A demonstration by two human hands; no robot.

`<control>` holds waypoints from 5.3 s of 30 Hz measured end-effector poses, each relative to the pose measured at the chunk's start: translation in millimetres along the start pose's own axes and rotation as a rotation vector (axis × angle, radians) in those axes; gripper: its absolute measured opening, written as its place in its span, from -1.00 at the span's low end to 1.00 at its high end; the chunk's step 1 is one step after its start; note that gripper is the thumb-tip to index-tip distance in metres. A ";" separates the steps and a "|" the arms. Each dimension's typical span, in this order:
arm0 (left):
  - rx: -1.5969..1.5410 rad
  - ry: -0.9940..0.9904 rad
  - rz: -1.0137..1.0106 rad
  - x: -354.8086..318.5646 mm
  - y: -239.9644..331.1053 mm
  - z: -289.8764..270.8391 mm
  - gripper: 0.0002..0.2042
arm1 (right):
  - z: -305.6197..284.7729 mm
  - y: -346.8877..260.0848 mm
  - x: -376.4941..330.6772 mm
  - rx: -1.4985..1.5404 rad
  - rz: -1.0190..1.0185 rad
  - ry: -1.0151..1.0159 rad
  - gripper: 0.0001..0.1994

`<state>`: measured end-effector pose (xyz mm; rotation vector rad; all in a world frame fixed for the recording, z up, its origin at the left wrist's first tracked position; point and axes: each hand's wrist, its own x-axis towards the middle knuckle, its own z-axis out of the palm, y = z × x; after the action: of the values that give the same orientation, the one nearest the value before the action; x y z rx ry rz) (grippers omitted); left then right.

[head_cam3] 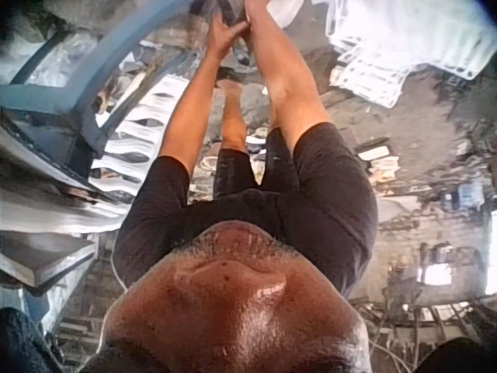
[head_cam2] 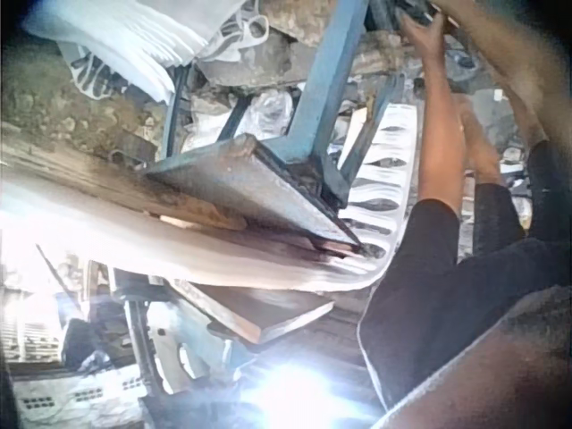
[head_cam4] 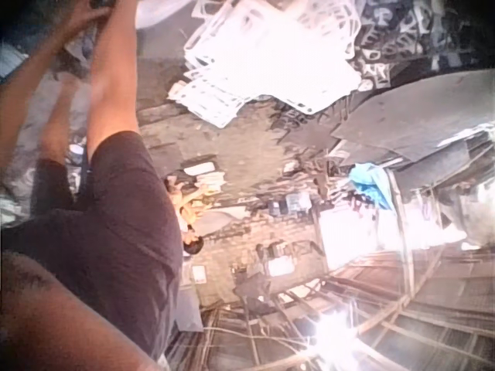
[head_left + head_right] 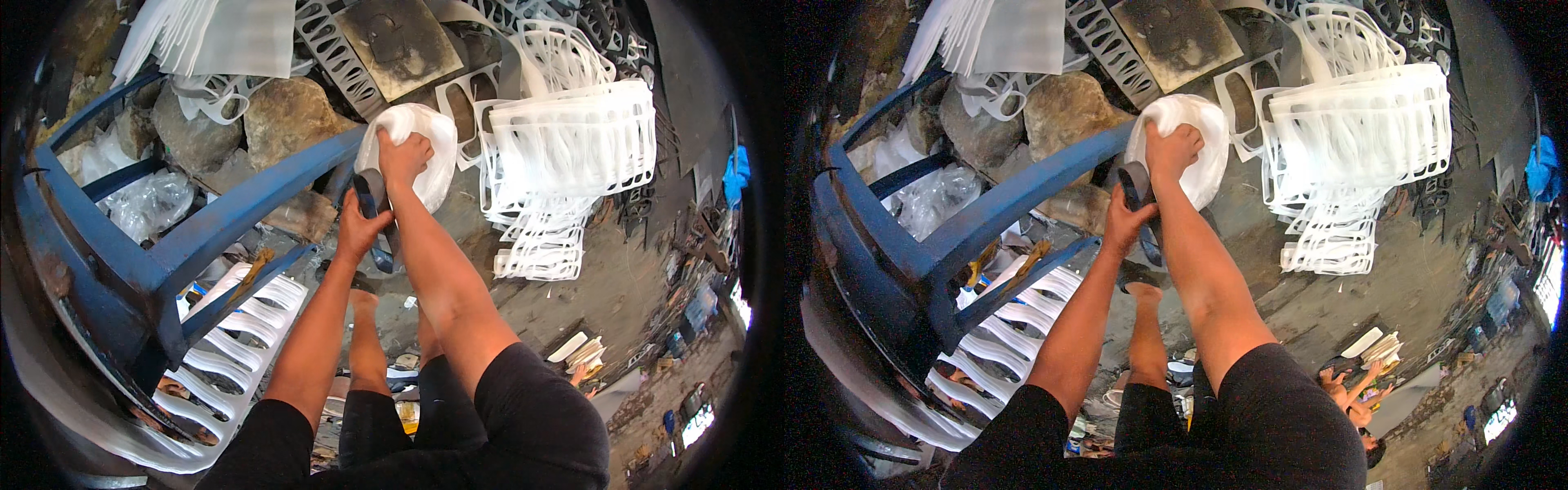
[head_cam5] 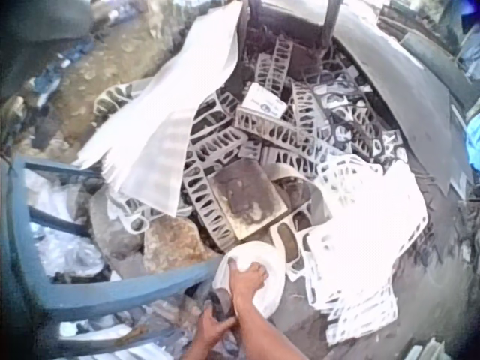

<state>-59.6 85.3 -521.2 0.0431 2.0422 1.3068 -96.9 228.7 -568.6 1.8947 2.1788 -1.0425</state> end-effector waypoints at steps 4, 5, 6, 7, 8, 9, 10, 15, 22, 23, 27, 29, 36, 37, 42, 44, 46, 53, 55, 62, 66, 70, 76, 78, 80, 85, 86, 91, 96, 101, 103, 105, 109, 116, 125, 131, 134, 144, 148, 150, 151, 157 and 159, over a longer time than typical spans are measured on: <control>-0.163 -0.117 -0.216 6.3 31.2 -11.9 -0.46 | 7.8 37.9 0.9 -0.117 -0.237 -0.016 -0.20; -0.127 -0.125 -0.200 5.3 29.4 -13.6 -0.46 | 7.2 38.1 0.6 -0.085 -0.228 -0.029 -0.19; -0.092 -0.135 -0.183 5.6 27.9 -15.5 -0.46 | 6.1 38.7 0.5 -0.053 -0.218 -0.040 -0.18; 0.001 -0.156 -0.159 4.4 24.3 -22.9 -0.43 | -3.3 31.6 -8.8 0.053 -0.239 -0.083 -0.17; -0.005 -0.137 -0.134 3.0 17.8 -26.6 -0.41 | -14.6 30.1 -14.3 0.120 -0.304 -0.069 -0.19; -0.009 -0.117 -0.109 0.3 11.2 -29.5 -0.40 | -28.6 30.9 -19.0 0.189 -0.369 -0.057 -0.21; -0.013 -0.094 -0.081 -1.9 7.1 -31.1 -0.38 | -44.9 29.7 -21.8 0.261 -0.436 -0.045 -0.24; 0.361 -0.116 0.114 -11.3 55.5 -16.3 -0.13 | -98.9 81.8 24.5 0.425 -0.085 0.081 -0.30; 0.557 -0.440 0.127 39.5 57.7 47.6 0.02 | -93.3 99.0 83.3 0.587 0.055 -0.548 -0.35; 0.569 -0.462 0.117 50.5 43.6 53.2 0.05 | -96.7 93.5 85.7 0.568 0.030 -0.594 -0.38; 0.656 -0.506 0.047 78.5 1.3 79.8 0.14 | -118.1 86.2 104.6 0.494 -0.164 -0.540 -0.63; 0.660 -0.455 0.028 90.2 -9.6 85.1 0.14 | -127.3 83.6 105.5 0.557 -0.261 -0.445 -0.76; 0.488 -0.446 0.058 85.1 -7.8 71.7 0.07 | -128.5 98.4 87.3 0.494 -0.183 -0.382 -0.64; 0.406 -0.390 0.151 74.0 -4.5 61.6 0.00 | -127.7 92.5 84.4 0.468 -0.258 -0.307 -0.63; 0.357 -0.205 0.047 16.7 50.9 23.7 -0.16 | -145.8 65.9 36.9 0.023 -0.620 0.338 -0.55; 0.337 -0.106 0.028 14.8 57.4 8.0 -0.21 | -144.5 60.9 12.9 0.158 -0.731 0.031 -0.59; 0.277 -0.034 0.003 15.6 58.0 -6.0 -0.23 | -131.5 51.5 -6.6 0.223 -0.727 -0.451 -0.61; 0.743 -0.089 0.031 53.6 21.4 -15.1 -0.13 | -50.4 84.5 31.7 -0.372 -0.959 -0.300 -0.52; 0.670 0.023 0.053 56.9 10.8 -18.8 -0.12 | -44.8 86.9 35.8 -0.410 -1.004 -0.293 -0.48; 0.442 -0.034 0.004 37.1 39.0 -19.7 -0.17 | -44.5 92.7 28.2 -0.468 -0.960 -0.272 -0.53; 0.170 -0.148 -0.313 8.4 47.5 -19.0 -0.21 | -57.5 66.2 1.6 -0.410 -0.957 -0.139 -0.59; 0.198 -0.064 -0.178 12.4 7.7 -21.5 -0.24 | -37.1 66.0 3.3 -0.350 -1.188 -0.324 -0.44; 0.349 0.031 0.018 18.2 22.4 -32.8 -0.33 | -6.3 63.1 27.0 -0.547 -0.978 -0.293 -0.20; 0.306 0.015 -0.074 15.3 26.0 -38.6 -0.31 | 3.6 69.9 23.8 -0.608 -0.928 -0.288 -0.20; 0.296 -0.002 -0.088 19.7 31.6 -42.9 -0.30 | 10.9 76.5 23.4 -0.656 -0.903 -0.283 -0.22; 0.287 -0.069 -0.017 17.7 36.9 -45.9 -0.27 | -4.4 58.2 32.3 -0.583 -0.884 -0.472 -0.32; 0.287 -0.035 -0.004 13.9 41.6 -45.0 -0.26 | -13.1 48.6 32.1 -0.574 -0.861 -0.541 -0.35; 0.082 0.171 -0.035 -44.2 92.5 -37.0 -0.36 | -121.0 7.2 -18.2 -0.186 -0.656 -0.470 -0.57; -0.209 0.403 0.050 -126.7 182.7 -36.3 -0.40 | -238.0 -15.0 -123.9 -0.025 0.113 -1.233 -0.44; -0.265 0.376 0.379 -225.0 243.1 -46.4 -0.37 | -300.2 -45.0 -231.6 1.096 0.285 -1.152 -0.40; -0.150 0.264 0.359 -253.6 278.1 -69.2 -0.39 | -331.3 -74.8 -258.7 1.322 0.234 -1.087 -0.40; 0.023 0.234 0.407 -288.6 312.8 -97.6 -0.43 | -364.1 -99.6 -272.4 1.225 0.270 -1.088 -0.50; 0.174 0.797 0.340 -366.0 309.3 -151.2 -0.42 | -397.6 -131.9 -299.6 1.266 0.056 -1.000 -0.68; 0.743 0.835 0.215 -367.3 264.7 -248.0 -0.43 | -445.9 -163.1 -373.3 1.004 -0.383 -0.991 -0.44; 0.900 0.409 0.009 -398.7 235.3 -311.6 -0.65 | -454.4 -179.4 -445.9 0.571 -0.759 -0.990 -0.40; 0.964 0.312 0.058 -434.4 215.3 -364.3 -0.45 | -441.3 -183.3 -504.6 0.389 -0.876 -1.049 -0.37; 0.357 0.627 0.159 -403.2 215.8 -380.8 -0.46 | -423.3 -182.3 -523.3 0.390 -0.907 -1.040 -0.40; -0.215 0.710 -0.018 -295.8 212.4 -399.6 -0.69 | -396.5 -200.8 -577.2 0.284 -1.014 -0.929 -0.49; -0.868 0.470 -0.009 -317.1 223.6 -407.9 -0.83 | -361.3 -205.2 -583.7 0.240 -1.054 -0.884 -0.50; -1.006 0.312 -0.100 -324.9 208.4 -420.3 -0.86 | -336.5 -212.9 -592.0 0.192 -1.052 -0.814 -0.60; -0.972 0.284 -0.072 -336.8 216.8 -422.9 -0.87 | -324.9 -217.4 -592.8 0.122 -1.056 -0.760 -0.62; -1.111 0.156 -0.008 -347.4 214.5 -429.4 -0.85 | -247.0 -214.6 -580.6 -0.004 -1.414 -0.257 -0.81; -1.118 0.149 -0.014 -348.6 213.8 -430.4 -0.83 | -243.9 -213.7 -583.2 -0.034 -1.398 -0.241 -0.82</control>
<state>-112.3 -280.1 -56.2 -0.5783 1.1532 2.2920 -61.5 -141.0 -14.3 -0.0862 3.1470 -1.1367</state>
